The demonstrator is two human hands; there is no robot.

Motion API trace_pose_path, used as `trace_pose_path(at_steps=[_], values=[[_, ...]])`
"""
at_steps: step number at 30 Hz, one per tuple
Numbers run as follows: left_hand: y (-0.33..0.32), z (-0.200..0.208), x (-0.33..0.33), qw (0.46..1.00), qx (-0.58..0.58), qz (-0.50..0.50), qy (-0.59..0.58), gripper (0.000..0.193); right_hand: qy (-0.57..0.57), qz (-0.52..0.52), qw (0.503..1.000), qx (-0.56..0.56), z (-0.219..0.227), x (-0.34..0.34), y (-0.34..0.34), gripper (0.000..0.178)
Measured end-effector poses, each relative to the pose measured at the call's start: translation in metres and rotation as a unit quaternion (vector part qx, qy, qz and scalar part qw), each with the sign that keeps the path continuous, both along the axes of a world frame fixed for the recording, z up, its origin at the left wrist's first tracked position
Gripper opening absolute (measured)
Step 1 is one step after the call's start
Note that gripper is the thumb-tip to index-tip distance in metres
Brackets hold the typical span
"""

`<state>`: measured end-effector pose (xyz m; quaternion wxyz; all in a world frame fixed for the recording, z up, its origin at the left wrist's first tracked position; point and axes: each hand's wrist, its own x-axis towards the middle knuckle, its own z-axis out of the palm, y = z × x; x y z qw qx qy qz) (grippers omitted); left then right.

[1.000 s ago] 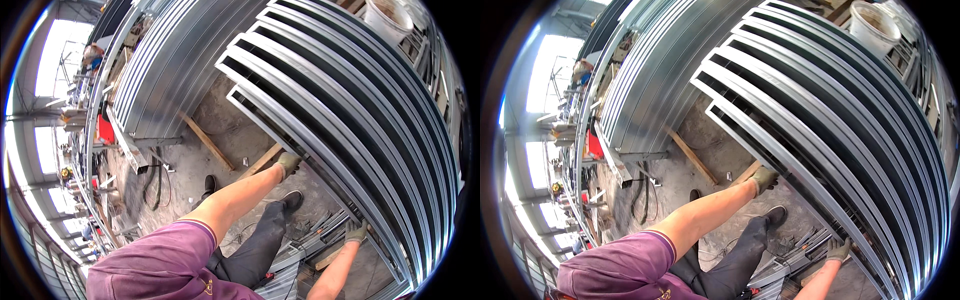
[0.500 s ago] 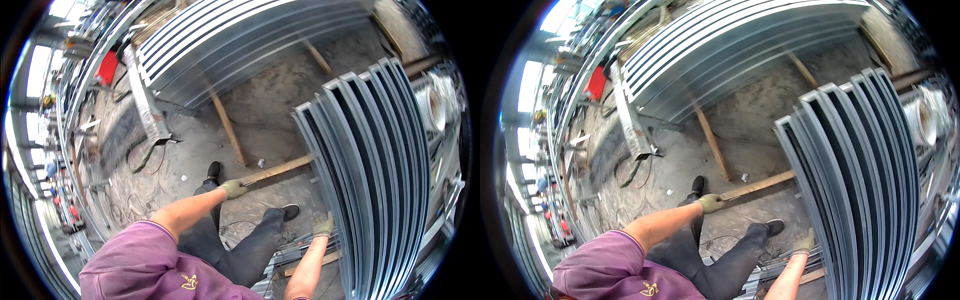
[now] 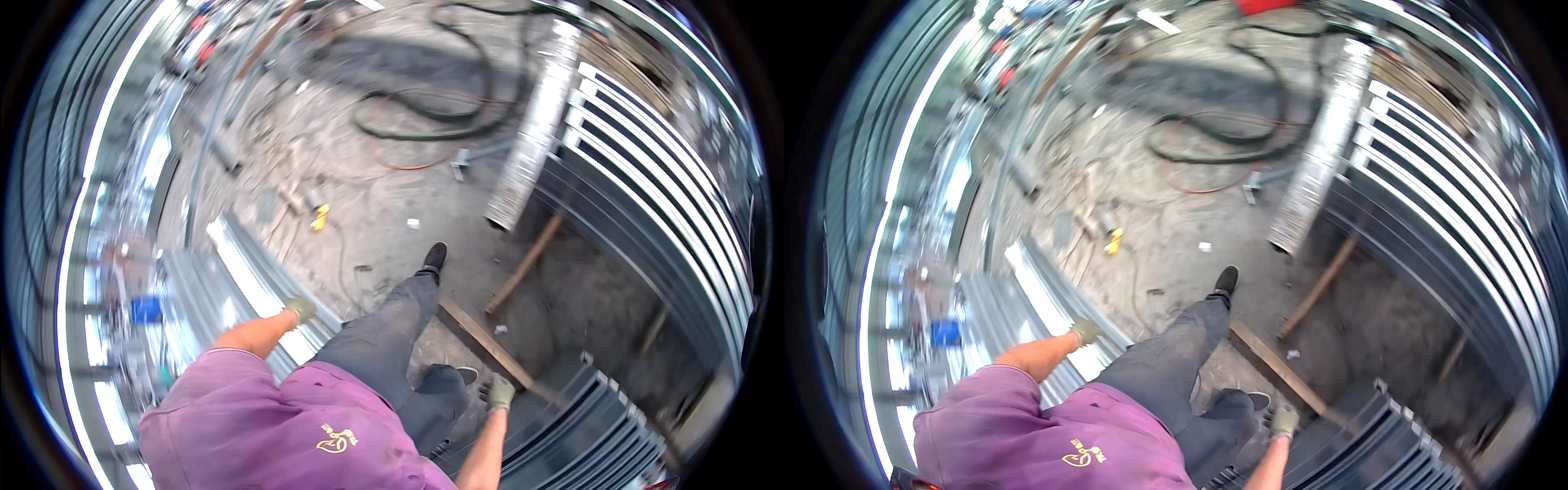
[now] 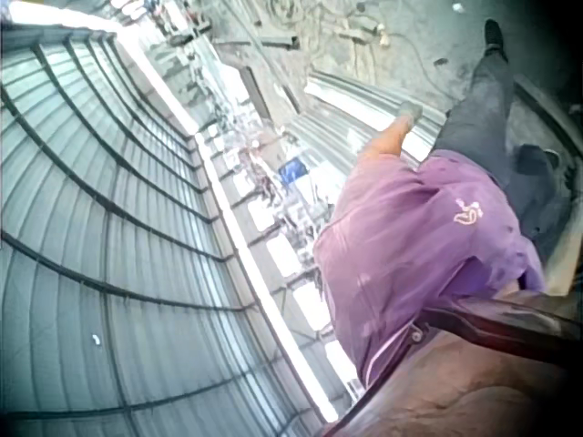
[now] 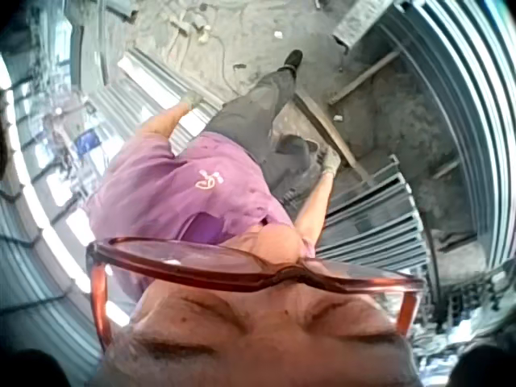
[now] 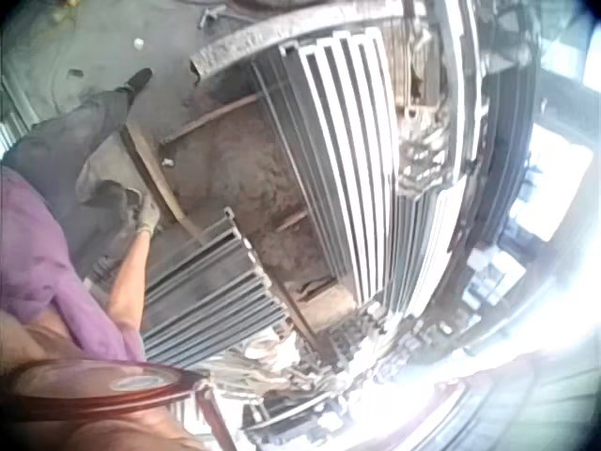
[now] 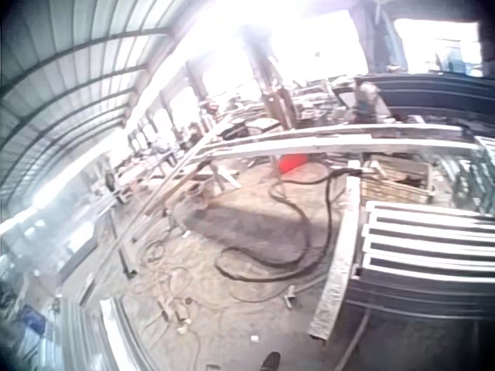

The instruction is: The person welds metal frame components using a handheld welding torch. They position metal bars, apply welds at joints, and reposition pieces to continue welding along the frame structure.

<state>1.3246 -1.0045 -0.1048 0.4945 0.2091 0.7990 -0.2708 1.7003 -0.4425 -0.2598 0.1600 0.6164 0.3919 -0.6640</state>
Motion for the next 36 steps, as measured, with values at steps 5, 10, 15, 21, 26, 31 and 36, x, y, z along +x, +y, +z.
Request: trace_pose_path(at_steps=[5, 10, 15, 21, 26, 31, 36], values=[[0.021, -0.029, 0.127, 0.972, 0.047, 0.168, -0.158, 0.033, -0.034, 0.024, 0.996, 0.084, 0.053, -0.111, 0.101, 0.036], [-0.023, -0.068, 0.129, 0.956, 0.191, 0.200, -0.097, 0.040, -0.101, 0.173, 0.980, -0.004, 0.045, -0.230, 0.070, 0.037], [0.031, -0.007, 0.009, 0.707, 0.205, 0.657, 0.162, 0.050, 0.033, 0.348, 0.937, -0.018, 0.098, -0.432, -0.020, 0.037], [0.031, 0.028, 0.029, 0.604, 0.105, 0.786, 0.084, 0.048, 0.124, 0.422, 0.897, -0.028, 0.129, -0.575, -0.080, 0.044], [0.098, 0.039, 0.150, 0.439, 0.041, 0.897, 0.024, 0.051, 0.052, 0.512, 0.856, -0.046, 0.110, -0.608, -0.073, 0.040], [0.157, 0.062, 0.196, 0.332, -0.038, 0.942, 0.010, 0.048, 0.005, 0.620, 0.785, -0.023, 0.058, -0.659, -0.067, 0.030], [0.179, 0.069, 0.221, 0.412, 0.045, 0.910, 0.000, 0.049, -0.005, 0.646, 0.764, 0.011, 0.051, -0.696, -0.065, 0.030]])
